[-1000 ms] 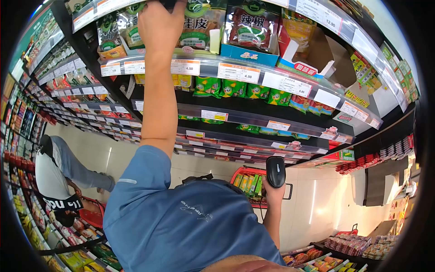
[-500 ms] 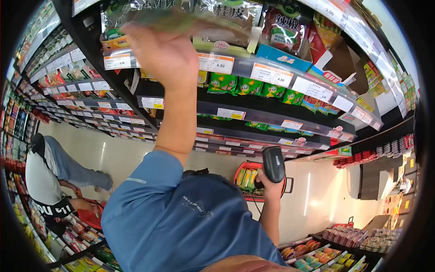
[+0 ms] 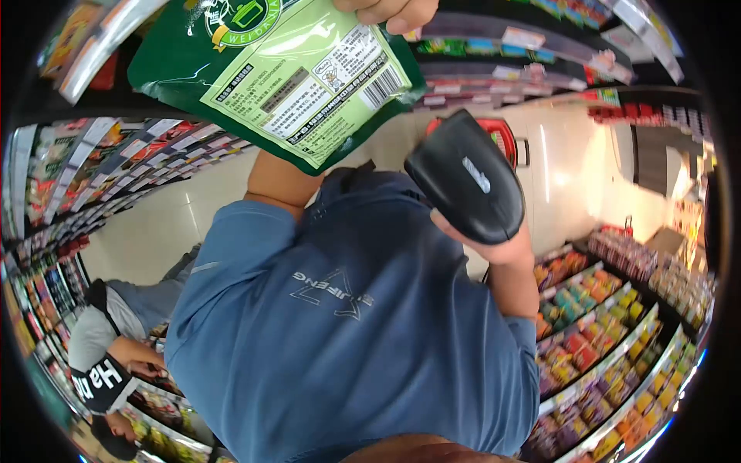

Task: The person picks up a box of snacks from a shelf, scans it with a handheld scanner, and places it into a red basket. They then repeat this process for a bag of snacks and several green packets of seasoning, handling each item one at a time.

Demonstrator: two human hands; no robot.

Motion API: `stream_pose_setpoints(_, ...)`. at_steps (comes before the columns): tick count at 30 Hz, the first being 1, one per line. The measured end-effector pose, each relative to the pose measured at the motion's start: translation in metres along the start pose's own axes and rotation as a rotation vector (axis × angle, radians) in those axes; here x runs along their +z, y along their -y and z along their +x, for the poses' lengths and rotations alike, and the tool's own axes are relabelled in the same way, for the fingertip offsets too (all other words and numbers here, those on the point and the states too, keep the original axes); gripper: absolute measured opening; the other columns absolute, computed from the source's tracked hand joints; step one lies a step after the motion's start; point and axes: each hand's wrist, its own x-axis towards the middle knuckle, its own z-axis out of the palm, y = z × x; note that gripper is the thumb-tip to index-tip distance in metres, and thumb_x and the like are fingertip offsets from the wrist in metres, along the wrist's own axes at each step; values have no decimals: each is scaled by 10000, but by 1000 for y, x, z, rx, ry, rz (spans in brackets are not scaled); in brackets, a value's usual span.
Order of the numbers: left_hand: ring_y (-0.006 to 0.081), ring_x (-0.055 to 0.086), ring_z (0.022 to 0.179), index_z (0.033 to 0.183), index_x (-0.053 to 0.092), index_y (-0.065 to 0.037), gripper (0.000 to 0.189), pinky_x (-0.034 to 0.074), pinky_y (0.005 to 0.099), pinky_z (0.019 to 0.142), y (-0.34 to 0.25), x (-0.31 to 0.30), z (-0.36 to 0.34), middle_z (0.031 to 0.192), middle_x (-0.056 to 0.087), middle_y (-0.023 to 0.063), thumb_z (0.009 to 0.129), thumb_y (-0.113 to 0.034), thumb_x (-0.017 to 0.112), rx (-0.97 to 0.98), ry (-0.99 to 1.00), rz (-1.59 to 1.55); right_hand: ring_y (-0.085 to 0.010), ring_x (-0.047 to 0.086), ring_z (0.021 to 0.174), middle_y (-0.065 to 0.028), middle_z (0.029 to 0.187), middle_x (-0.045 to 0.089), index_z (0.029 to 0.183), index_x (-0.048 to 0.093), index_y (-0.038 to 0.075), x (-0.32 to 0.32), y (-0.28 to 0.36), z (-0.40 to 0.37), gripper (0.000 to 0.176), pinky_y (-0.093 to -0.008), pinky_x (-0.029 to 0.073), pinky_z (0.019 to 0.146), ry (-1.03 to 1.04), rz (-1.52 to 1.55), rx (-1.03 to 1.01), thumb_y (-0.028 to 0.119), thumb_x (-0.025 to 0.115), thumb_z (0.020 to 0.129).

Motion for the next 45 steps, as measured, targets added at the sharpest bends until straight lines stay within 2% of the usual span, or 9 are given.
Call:
stream_pose_setpoints(4, 151, 455, 550, 977, 526, -70, 128, 424, 298, 606, 54, -63, -66, 696, 509, 37, 1008, -186, 483, -24, 137, -210, -144, 609, 1033, -83, 1143, 653, 1254, 541, -17, 1, 12, -16, 639, -312, 475, 918, -192, -16, 229, 35, 832, 688)
stream_pose_setpoints(6, 202, 540, 767, 999, 561, -103, 189, 441, 351, 710, 88, -69, -127, 823, 550, 50, 998, -265, 464, -210, -324, -138, -146, 606, 1031, -68, 1133, 652, 1246, 545, -17, -10, -8, -37, 620, -306, 475, 913, -339, 30, 340, 22, 827, 695)
stream_pose_setpoints(8, 159, 529, 693, 1001, 527, -83, 205, 435, 297, 636, 115, -36, -168, 792, 542, 38, 1029, -276, 461, -526, -1006, 560, -126, 618, 853, -45, 966, 662, 1145, 593, -16, -23, -31, -68, 449, -284, 497, 773, -508, 76, 392, 16, 787, 742)
stream_pose_setpoints(14, 257, 453, 566, 805, 538, -16, 334, 397, 368, 568, 177, -42, -300, 639, 530, 161, 979, -301, 548, -922, -895, 1512, -128, 560, 574, -52, 752, 612, 996, 625, -28, -39, -61, -137, 204, -276, 460, 550, -935, 35, 530, 19, 704, 813)
stream_pose_setpoints(24, 392, 565, 622, 813, 583, -49, 327, 415, 442, 560, 305, -49, -291, 654, 568, 171, 956, -342, 569, -1155, -642, 1425, -95, 553, 550, -5, 638, 605, 810, 663, 11, -92, -57, -188, 146, -255, 425, 541, -915, -312, 711, 119, 759, 790)
stream_pose_setpoints(29, 252, 701, 902, 1135, 681, -144, 425, 533, 367, 776, 389, -71, -316, 975, 726, 90, 923, -497, 579, -1367, -508, 1297, -90, 557, 570, -4, 649, 619, 813, 666, 6, -125, -56, -204, 162, -254, 431, 554, -928, -432, 721, 135, 762, 791)
stream_pose_setpoints(38, 200, 696, 906, 1142, 664, -64, 369, 523, 324, 782, 331, -43, -299, 960, 725, 123, 968, -374, 565, -1519, -468, 1250, -84, 559, 574, -4, 620, 612, 775, 682, 5, -175, -70, -181, 231, -275, 450, 557, -728, -444, 652, 212, 785, 783)
stream_pose_setpoints(40, 290, 692, 897, 1095, 683, -89, 388, 525, 373, 783, 301, -37, -311, 957, 714, 136, 950, -430, 569, -1336, -637, 1249, -73, 536, 582, 10, 620, 596, 768, 681, 13, -180, -71, -168, 218, -277, 441, 552, -675, -426, 601, 202, 789, 775)
stream_pose_setpoints(45, 141, 677, 861, 1149, 634, -15, 298, 520, 289, 800, 208, 6, -230, 956, 711, 91, 986, -256, 570, -1073, -949, 1413, -81, 589, 744, -29, 808, 684, 942, 682, -26, -192, -87, -136, 265, -276, 499, 714, -523, -328, 589, 138, 798, 768)
